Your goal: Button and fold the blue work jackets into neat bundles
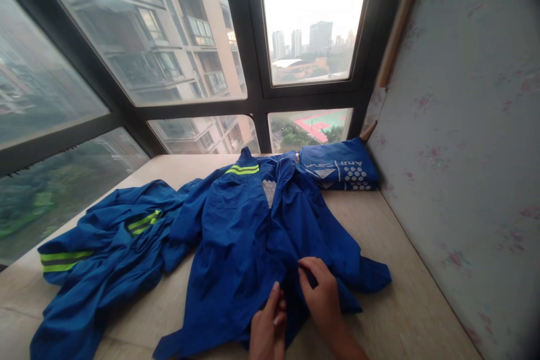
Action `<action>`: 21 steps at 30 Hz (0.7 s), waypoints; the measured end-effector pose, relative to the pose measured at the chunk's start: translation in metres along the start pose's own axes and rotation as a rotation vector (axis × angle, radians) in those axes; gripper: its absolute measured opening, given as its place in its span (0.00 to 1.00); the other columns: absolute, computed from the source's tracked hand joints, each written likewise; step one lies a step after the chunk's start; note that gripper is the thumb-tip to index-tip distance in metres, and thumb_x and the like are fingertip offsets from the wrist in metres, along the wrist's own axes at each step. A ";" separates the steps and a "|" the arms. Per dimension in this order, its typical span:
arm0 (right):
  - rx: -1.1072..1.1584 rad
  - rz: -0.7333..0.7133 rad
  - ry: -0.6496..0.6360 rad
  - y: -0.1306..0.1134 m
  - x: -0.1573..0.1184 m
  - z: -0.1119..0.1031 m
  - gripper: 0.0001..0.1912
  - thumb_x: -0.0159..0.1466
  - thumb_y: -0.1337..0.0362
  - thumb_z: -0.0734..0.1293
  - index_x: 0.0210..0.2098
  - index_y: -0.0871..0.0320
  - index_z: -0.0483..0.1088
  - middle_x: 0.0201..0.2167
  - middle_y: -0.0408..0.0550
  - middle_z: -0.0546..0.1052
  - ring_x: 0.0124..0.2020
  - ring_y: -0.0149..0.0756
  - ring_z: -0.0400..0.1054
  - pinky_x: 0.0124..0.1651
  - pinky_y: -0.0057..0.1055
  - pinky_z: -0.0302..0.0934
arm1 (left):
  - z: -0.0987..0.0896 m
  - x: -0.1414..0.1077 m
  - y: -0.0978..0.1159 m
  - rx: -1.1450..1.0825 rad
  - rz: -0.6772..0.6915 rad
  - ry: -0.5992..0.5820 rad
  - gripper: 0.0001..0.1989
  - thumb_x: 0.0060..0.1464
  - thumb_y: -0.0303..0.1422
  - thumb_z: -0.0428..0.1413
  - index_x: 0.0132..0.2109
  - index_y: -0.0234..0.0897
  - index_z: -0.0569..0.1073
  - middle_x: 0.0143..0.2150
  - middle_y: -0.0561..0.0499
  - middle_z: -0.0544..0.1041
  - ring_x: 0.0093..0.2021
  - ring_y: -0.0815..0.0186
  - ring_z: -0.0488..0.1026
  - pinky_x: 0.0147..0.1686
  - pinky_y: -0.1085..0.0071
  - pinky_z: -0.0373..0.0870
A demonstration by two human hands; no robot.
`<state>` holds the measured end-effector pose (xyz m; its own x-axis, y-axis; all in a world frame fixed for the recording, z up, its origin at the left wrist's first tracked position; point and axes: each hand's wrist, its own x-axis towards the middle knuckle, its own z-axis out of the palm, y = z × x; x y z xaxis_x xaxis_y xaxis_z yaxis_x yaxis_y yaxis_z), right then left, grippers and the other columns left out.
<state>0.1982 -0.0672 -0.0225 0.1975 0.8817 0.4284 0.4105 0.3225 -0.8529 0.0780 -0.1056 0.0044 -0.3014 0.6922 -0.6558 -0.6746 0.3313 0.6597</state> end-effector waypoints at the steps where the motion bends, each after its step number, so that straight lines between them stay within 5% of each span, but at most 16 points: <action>1: -0.003 -0.061 -0.019 -0.004 -0.002 0.000 0.11 0.67 0.67 0.61 0.40 0.56 0.76 0.37 0.52 0.79 0.41 0.41 0.75 0.45 0.37 0.70 | 0.000 0.002 0.000 0.047 0.057 -0.004 0.09 0.46 0.30 0.69 0.32 0.29 0.79 0.30 0.47 0.77 0.25 0.72 0.73 0.18 0.82 0.65; 7: -0.041 -0.205 -0.141 -0.007 -0.025 0.014 0.08 0.67 0.68 0.62 0.38 0.55 0.74 0.32 0.49 0.77 0.34 0.38 0.72 0.38 0.33 0.70 | -0.028 0.019 0.004 0.624 0.521 0.119 0.19 0.40 0.48 0.67 0.28 0.35 0.80 0.29 0.43 0.81 0.34 0.52 0.79 0.38 0.61 0.76; 12: -0.057 -0.180 0.028 0.005 -0.032 0.016 0.06 0.67 0.66 0.64 0.41 0.55 0.74 0.32 0.49 0.77 0.34 0.40 0.74 0.42 0.38 0.71 | -0.068 0.031 0.017 0.890 0.843 0.250 0.09 0.41 0.41 0.66 0.28 0.41 0.80 0.28 0.43 0.81 0.31 0.50 0.79 0.41 0.59 0.75; 16: -0.012 -0.275 -0.118 0.001 -0.032 0.011 0.14 0.66 0.72 0.62 0.47 0.53 0.73 0.35 0.50 0.77 0.37 0.41 0.73 0.41 0.38 0.71 | -0.074 0.029 0.021 0.836 0.882 0.260 0.06 0.37 0.35 0.66 0.28 0.42 0.80 0.27 0.43 0.80 0.35 0.49 0.79 0.43 0.59 0.75; 21: -0.053 -0.294 -0.300 -0.006 -0.032 0.012 0.15 0.64 0.76 0.60 0.44 0.55 0.73 0.36 0.50 0.76 0.39 0.40 0.71 0.41 0.37 0.70 | -0.051 0.018 0.004 0.796 0.650 0.066 0.14 0.41 0.41 0.64 0.34 0.37 0.82 0.35 0.40 0.83 0.47 0.44 0.78 0.53 0.55 0.73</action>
<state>0.1787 -0.0932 -0.0348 -0.1992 0.8186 0.5387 0.4576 0.5638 -0.6876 0.0354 -0.1246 -0.0231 -0.5014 0.8608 -0.0878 0.2668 0.2503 0.9307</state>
